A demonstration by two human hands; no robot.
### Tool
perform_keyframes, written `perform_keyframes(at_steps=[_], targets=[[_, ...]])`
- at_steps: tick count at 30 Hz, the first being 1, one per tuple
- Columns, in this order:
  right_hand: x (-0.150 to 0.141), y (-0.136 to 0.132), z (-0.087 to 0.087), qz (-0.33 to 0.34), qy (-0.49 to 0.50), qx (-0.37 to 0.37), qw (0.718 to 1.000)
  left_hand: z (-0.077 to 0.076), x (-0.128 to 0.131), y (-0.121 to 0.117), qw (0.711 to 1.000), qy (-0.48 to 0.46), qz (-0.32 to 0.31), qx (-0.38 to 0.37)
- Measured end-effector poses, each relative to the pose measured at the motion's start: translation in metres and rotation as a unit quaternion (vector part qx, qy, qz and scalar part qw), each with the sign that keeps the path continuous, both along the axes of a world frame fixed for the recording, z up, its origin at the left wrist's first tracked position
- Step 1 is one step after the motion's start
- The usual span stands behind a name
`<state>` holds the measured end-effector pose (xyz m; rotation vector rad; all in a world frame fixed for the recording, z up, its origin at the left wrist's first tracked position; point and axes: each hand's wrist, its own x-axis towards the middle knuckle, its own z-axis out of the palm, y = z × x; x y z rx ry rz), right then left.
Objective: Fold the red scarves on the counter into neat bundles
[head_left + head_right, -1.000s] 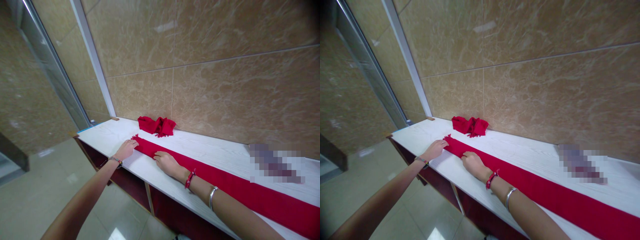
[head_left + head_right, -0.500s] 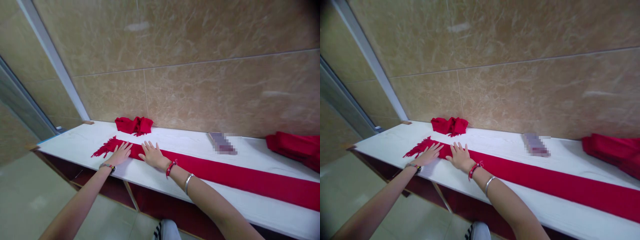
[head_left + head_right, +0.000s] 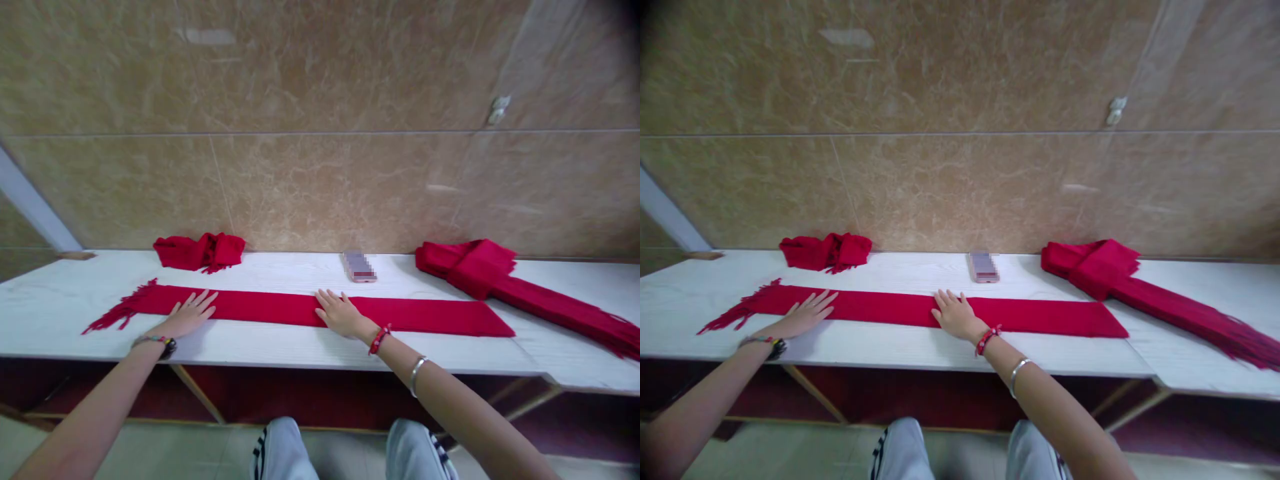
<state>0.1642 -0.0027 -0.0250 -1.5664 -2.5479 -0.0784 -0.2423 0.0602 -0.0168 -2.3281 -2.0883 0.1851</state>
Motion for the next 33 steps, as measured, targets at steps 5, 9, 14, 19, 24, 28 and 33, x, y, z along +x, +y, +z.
perform_keyframes(at_steps=[5,9,14,19,24,28,33], targets=[[0.088,-0.03,0.0,-0.06,-0.041,0.028,0.997,0.025,0.074,-0.011,0.995,0.069,0.046,0.063],[0.086,-0.034,0.002,-0.093,-0.012,0.021,0.995,0.03,0.199,-0.027,0.992,0.004,-0.101,0.07],[0.115,-0.041,0.0,-0.091,-0.001,0.031,0.995,0.006,0.296,-0.045,0.976,-0.031,-0.214,0.032],[0.217,-0.071,-0.003,-0.183,-0.049,-0.009,0.982,-0.015,0.291,-0.032,0.975,-0.029,-0.217,0.034],[0.302,-0.09,-0.007,-0.27,-0.063,-0.039,0.96,-0.016,0.291,-0.027,0.983,-0.03,-0.181,0.006],[0.324,-0.084,-0.009,-0.299,-0.029,-0.033,0.953,-0.009,0.311,-0.038,0.979,-0.027,-0.199,0.032],[0.322,-0.06,-0.002,-0.314,-0.011,-0.034,0.949,0.001,0.342,-0.06,0.938,-0.075,-0.337,0.025]])
